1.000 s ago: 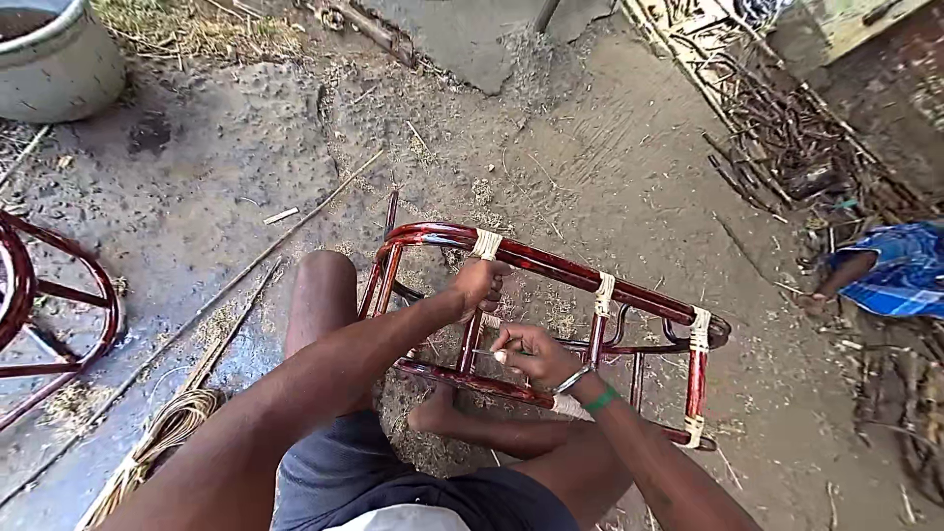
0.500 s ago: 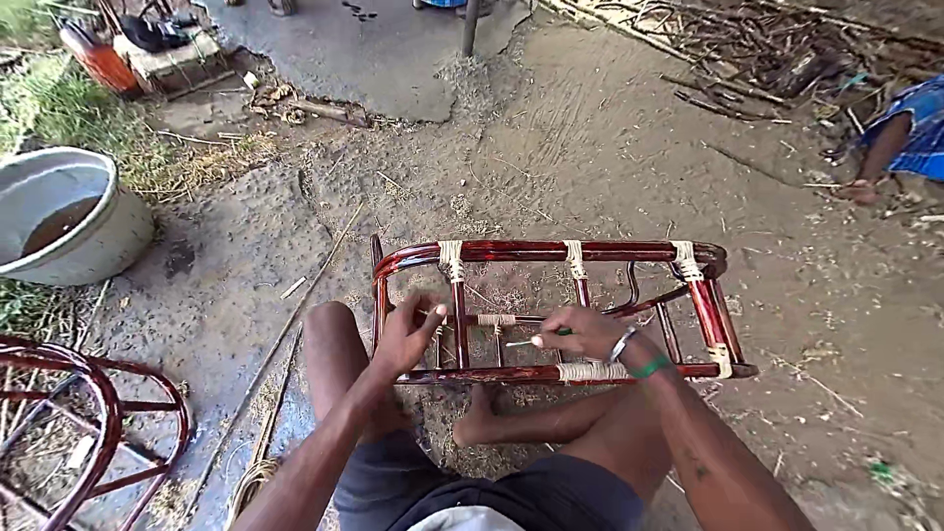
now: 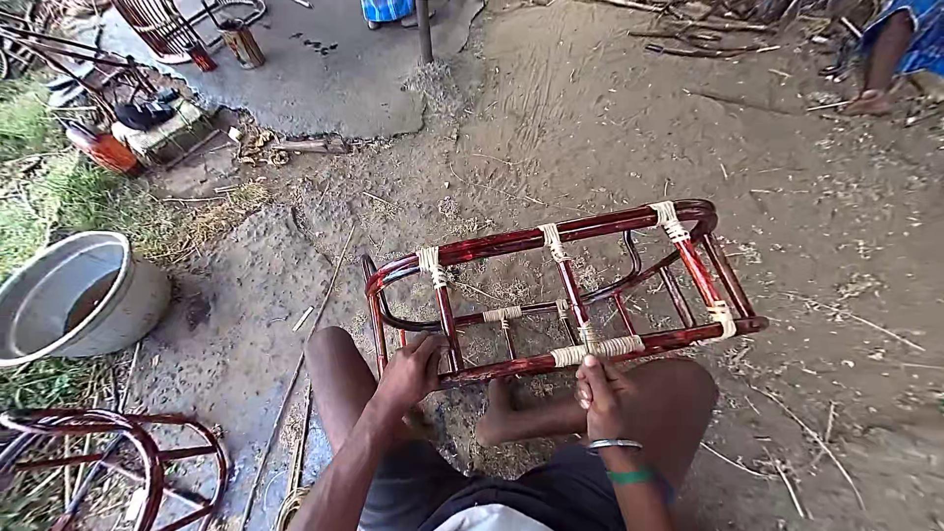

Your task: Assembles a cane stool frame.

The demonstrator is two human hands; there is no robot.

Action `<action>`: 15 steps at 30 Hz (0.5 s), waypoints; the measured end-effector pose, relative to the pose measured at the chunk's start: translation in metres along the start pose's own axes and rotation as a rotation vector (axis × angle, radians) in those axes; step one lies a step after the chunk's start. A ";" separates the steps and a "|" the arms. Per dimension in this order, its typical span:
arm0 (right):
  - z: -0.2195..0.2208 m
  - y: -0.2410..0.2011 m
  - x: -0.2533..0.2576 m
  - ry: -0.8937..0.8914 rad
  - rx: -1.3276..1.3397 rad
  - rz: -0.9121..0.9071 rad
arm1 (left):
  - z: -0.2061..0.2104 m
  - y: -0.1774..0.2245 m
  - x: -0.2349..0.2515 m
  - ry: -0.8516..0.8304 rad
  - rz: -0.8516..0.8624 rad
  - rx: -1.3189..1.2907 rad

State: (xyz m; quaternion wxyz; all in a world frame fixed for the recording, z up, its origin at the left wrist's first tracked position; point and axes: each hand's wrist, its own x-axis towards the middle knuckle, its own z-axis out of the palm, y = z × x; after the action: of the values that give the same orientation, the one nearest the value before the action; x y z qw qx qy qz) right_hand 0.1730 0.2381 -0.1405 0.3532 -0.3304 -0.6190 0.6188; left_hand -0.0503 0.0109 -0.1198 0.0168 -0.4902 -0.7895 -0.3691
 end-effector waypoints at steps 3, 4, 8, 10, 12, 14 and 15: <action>0.007 0.001 -0.013 -0.017 0.025 0.063 | -0.005 -0.005 0.022 0.046 -0.273 0.044; 0.008 0.002 -0.017 -0.032 0.005 0.065 | -0.010 -0.011 0.029 0.073 -0.422 -0.003; 0.004 0.011 -0.020 -0.117 -0.142 -0.037 | -0.026 -0.017 0.018 -0.150 -0.582 -0.253; 0.011 0.003 -0.012 -0.122 -0.145 -0.026 | -0.026 -0.004 0.005 -0.504 -0.405 -0.297; 0.023 -0.014 0.003 -0.096 -0.140 0.016 | -0.022 0.011 0.005 -0.588 -0.316 -0.156; 0.031 -0.034 0.027 -0.155 -0.211 0.047 | -0.019 0.017 0.027 -0.493 -0.310 -0.037; 0.033 -0.045 0.041 -0.196 -0.227 0.064 | -0.018 0.021 0.047 -0.460 -0.310 0.007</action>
State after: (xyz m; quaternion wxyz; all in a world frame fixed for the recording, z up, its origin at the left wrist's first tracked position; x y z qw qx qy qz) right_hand 0.1243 0.2540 -0.0939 0.2316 -0.3259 -0.7055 0.5852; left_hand -0.0643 0.0410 -0.0763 -0.2178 -0.4346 -0.8393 -0.2433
